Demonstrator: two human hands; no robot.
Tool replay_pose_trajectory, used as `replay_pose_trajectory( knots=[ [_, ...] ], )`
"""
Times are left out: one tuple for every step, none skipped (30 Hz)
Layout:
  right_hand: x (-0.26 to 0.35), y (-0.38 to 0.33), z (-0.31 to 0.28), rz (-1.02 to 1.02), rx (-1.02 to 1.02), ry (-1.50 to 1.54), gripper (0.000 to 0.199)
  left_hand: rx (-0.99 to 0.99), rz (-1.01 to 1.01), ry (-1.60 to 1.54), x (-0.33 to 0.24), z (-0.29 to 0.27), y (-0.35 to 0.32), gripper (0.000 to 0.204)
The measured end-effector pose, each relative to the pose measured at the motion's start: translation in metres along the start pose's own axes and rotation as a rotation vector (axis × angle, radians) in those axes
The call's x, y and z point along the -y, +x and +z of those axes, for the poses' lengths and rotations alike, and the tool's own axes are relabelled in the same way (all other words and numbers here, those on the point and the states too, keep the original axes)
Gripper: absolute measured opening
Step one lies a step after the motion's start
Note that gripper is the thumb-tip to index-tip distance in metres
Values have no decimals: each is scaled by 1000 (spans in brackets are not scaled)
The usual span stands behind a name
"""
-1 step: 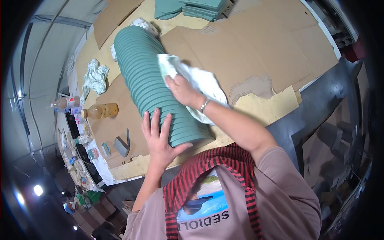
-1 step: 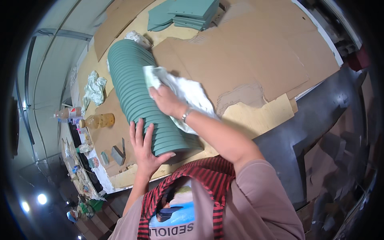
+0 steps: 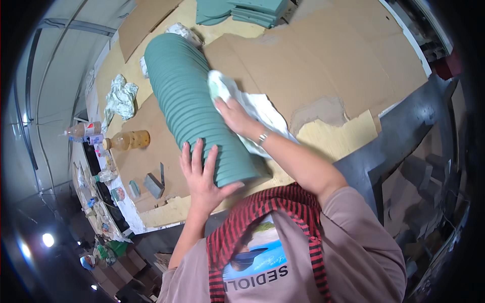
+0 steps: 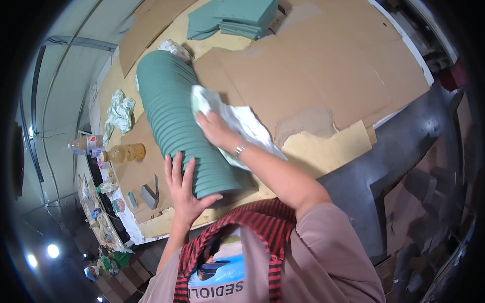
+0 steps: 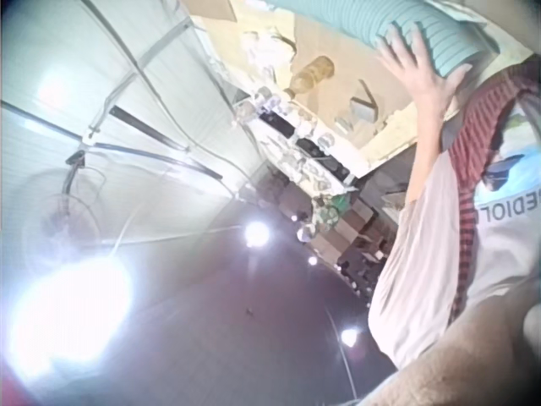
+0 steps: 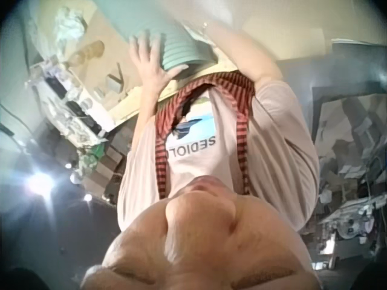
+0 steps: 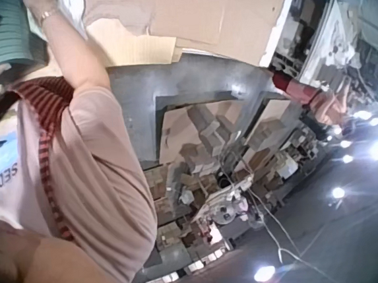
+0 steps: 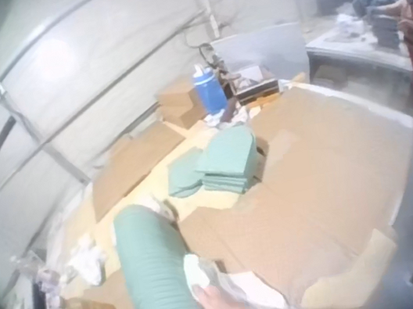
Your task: The person wipes a stack of green curved furniture components with a cloth and uses a metal scraper to clean the edges of the parts.
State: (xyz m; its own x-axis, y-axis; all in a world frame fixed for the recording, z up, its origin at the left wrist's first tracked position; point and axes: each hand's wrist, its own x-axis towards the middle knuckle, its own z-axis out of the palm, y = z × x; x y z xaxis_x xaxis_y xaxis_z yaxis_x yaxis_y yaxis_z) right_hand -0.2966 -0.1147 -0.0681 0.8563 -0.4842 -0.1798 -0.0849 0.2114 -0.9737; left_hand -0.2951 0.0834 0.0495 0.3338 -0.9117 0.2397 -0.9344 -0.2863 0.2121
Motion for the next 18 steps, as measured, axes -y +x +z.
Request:
replay_pose_trajectory(
  knots=[
    [-14, -9, -8, -48, -43, -136, 49, 13, -4, 8, 2, 1, 0, 95],
    [-19, -27, -8, -95, -81, -260, 50, 36, -15, 24, 2, -6, -4, 99],
    [-15, -32, -12, -92, -79, -268, 50, 43, -20, 11, 2, -3, -4, 98],
    [-2, -35, -14, -121, -116, -175, 49, 41, -25, 14, 3, -3, -3, 98],
    [5, -33, -16, -149, -152, -80, 48, 53, -35, 10, 2, -3, -4, 98],
    [-3, -11, -18, -122, -54, -63, 46, 65, -46, 6, 2, -4, -5, 98],
    [16, 8, -18, -227, -89, 39, 47, 66, -46, 8, 1, -5, -3, 98],
    [37, 24, -9, -325, -122, 145, 47, 66, -54, 9, 0, -5, -4, 98],
    [49, 44, -9, -220, 15, 96, 47, 68, -51, 4, 0, -3, -2, 98],
    [55, 58, -5, -111, 150, 49, 48, 71, -47, -2, 1, -1, 0, 98],
    [45, 59, 15, -535, -110, -168, 49, 75, -48, 0, 2, -2, 0, 98],
    [32, 59, 12, -503, -75, -206, 48, 80, -51, 2, 1, -4, 0, 98],
    [25, 52, 11, -215, -14, -57, 47, 71, -57, 10, 1, -4, -1, 97],
    [19, 38, 6, 81, 37, 84, 47, 67, -57, 10, 0, -4, -3, 97],
    [16, 29, -3, 82, 45, 80, 47, 62, -72, 9, 1, -3, -4, 96],
    [15, 21, -14, 96, 66, -104, 47, 59, -75, 10, 1, -3, -3, 96],
    [17, 19, -19, 108, 88, -289, 47, 69, -72, 9, 1, -4, -2, 95],
    [21, 24, -17, 106, 91, -290, 47, 78, -70, 9, 1, -4, -2, 95]
  ],
)
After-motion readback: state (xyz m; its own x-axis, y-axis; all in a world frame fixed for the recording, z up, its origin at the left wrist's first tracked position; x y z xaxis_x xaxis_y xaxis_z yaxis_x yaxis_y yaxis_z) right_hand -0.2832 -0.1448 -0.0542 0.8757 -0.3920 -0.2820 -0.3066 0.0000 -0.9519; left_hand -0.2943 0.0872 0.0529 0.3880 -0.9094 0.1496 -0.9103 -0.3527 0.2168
